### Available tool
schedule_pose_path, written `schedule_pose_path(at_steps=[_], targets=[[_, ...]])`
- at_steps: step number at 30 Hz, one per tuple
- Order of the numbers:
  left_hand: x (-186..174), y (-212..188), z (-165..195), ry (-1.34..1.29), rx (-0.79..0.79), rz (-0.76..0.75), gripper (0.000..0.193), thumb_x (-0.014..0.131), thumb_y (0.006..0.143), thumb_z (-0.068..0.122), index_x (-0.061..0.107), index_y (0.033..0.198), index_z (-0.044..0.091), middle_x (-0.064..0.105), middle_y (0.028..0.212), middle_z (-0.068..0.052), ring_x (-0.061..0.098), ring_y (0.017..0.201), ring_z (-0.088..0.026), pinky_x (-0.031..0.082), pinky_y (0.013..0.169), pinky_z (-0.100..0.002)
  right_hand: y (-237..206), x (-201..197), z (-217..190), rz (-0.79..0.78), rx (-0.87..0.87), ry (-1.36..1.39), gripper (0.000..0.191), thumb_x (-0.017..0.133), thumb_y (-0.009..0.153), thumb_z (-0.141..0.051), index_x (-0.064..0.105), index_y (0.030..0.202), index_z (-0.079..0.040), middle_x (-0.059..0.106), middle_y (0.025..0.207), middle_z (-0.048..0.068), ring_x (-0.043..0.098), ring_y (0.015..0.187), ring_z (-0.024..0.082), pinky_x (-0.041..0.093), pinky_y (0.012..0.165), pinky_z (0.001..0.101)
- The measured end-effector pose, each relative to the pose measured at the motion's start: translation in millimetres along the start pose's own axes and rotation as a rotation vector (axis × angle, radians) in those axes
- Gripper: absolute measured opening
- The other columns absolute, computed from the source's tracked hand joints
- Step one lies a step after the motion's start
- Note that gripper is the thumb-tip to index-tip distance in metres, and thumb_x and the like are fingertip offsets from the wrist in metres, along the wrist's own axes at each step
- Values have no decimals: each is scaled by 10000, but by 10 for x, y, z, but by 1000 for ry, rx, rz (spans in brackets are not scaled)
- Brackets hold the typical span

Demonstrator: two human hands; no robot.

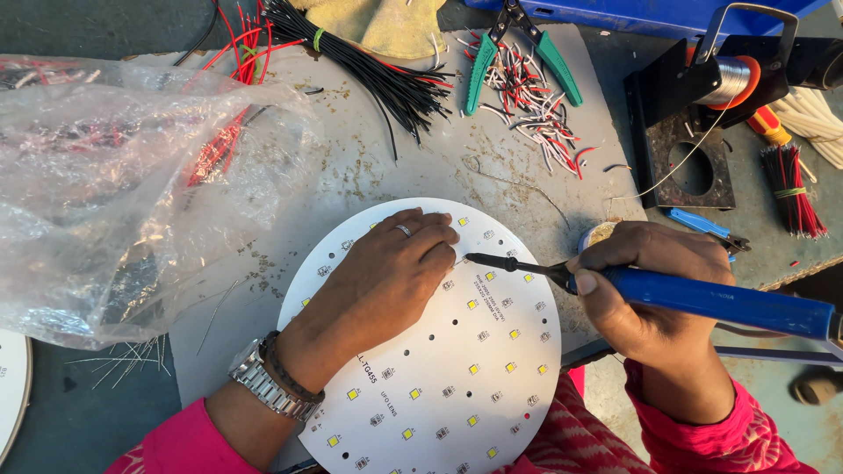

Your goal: The person solders small LED components onto a circular LED board using a soldering iron and solder wire. They repeatedly place LEDs, apply solder, and trim excess leads with pliers. The work is performed at a cluttered workbench with multiple LED boards and tools visible.

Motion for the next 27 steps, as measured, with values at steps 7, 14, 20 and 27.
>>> schedule_pose_path(at_steps=[7,14,20,27], targets=[[4,-1,4,-13,-3,-8,117,609,897,59,676,977,6,692,1206,-147,651,1193,-307,443,1114,-483,-21,-91,33,78,88,17,129,712,821,-116,668,804,4,692,750,86,663,594,148,500,586,241],[7,-1,9,-1,5,1,115,607,894,59,667,972,0,687,1212,-158,655,1186,-318,445,1110,-488,-57,-22,26,34,6,26,119,709,858,-115,658,830,-11,696,732,85,668,586,133,504,581,225],[10,-4,20,9,9,4,117,610,896,64,665,975,-3,683,1211,-169,662,1171,-324,448,1108,-489,-56,-5,29,21,8,19,122,716,842,-116,656,808,-15,678,750,82,652,563,133,485,559,232],[18,-6,17,12,-1,-9,116,618,892,66,664,973,-4,686,1222,-171,673,1135,-321,452,1107,-493,-44,6,25,16,-3,10,119,716,846,-115,656,808,-18,675,708,81,654,570,138,487,570,239]])
Point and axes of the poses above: each hand's wrist, its own y-axis towards the middle knuckle, its own x-axis out of the palm, z = x × y, the point moved 5 cm from there along y, towards the middle knuckle
